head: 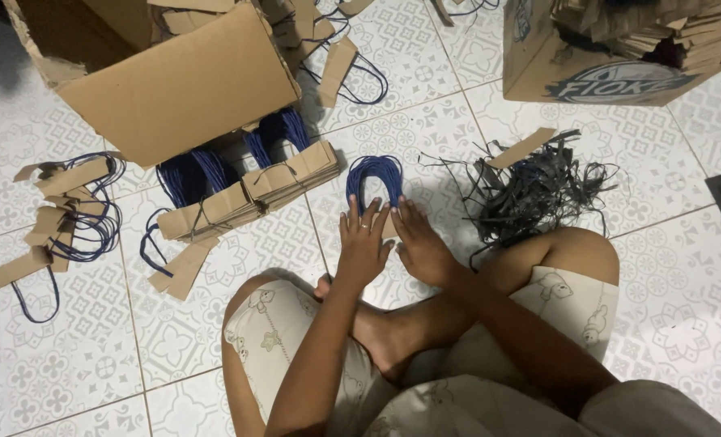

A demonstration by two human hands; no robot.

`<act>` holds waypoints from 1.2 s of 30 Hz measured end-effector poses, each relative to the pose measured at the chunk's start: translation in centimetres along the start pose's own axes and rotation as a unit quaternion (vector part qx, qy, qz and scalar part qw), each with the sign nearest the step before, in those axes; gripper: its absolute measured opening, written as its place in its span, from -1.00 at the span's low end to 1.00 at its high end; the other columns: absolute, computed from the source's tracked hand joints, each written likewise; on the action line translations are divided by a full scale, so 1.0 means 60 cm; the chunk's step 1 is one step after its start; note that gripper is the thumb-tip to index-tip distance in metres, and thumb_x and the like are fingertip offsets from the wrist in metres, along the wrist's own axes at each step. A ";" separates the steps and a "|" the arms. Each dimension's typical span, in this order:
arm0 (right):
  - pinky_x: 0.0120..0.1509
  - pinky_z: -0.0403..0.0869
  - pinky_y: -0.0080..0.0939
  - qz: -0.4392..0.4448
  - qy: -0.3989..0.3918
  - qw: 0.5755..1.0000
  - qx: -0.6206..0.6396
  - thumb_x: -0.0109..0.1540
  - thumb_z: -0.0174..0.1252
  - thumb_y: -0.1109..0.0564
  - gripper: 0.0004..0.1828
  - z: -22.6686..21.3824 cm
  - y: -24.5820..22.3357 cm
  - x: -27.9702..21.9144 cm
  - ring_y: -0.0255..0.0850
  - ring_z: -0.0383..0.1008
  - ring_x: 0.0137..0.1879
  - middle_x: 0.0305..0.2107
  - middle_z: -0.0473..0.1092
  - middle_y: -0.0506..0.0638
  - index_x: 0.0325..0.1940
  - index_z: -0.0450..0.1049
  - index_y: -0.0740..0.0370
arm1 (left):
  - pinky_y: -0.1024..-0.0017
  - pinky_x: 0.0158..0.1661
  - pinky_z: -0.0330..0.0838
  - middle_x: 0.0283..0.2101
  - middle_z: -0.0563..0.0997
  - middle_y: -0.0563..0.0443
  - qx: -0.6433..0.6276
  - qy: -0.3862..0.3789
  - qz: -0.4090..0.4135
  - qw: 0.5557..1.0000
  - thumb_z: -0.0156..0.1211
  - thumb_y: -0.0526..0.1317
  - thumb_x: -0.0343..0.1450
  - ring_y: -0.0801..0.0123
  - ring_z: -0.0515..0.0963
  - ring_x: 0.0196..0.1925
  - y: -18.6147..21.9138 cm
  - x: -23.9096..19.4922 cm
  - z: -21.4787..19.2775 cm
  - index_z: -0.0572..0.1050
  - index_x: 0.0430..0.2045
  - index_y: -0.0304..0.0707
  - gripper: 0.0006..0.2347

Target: The person wraps bundles of blue wire around cardboard strips by hand, placing the finished units into a nearby cardboard box.

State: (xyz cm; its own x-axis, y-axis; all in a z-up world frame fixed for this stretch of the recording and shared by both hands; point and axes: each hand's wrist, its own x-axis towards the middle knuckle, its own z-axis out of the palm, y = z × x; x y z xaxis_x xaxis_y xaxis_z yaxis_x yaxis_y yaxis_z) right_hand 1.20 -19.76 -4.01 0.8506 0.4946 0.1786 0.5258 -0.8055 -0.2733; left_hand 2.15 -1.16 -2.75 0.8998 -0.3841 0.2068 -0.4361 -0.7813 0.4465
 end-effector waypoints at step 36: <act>0.68 -0.16 0.05 0.514 -0.049 0.582 0.628 0.29 -0.06 -0.53 0.08 -0.119 0.011 0.079 0.03 -0.18 0.64 0.53 -0.13 0.28 0.60 -0.09 0.28 | 0.08 0.45 -0.02 0.53 0.07 -0.16 -0.645 0.080 -0.484 0.585 -0.29 0.26 0.55 0.08 0.09 0.54 -0.068 0.002 0.033 0.04 0.49 -0.01 -0.38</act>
State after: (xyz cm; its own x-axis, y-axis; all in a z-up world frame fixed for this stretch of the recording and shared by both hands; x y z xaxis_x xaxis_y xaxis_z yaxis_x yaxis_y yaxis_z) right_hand 5.52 -20.28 3.37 0.6856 0.0291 -0.7274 -0.7223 0.1513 -0.6748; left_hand 3.99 1.02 -6.25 0.7536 0.0633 -0.6543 0.5568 0.4678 0.6865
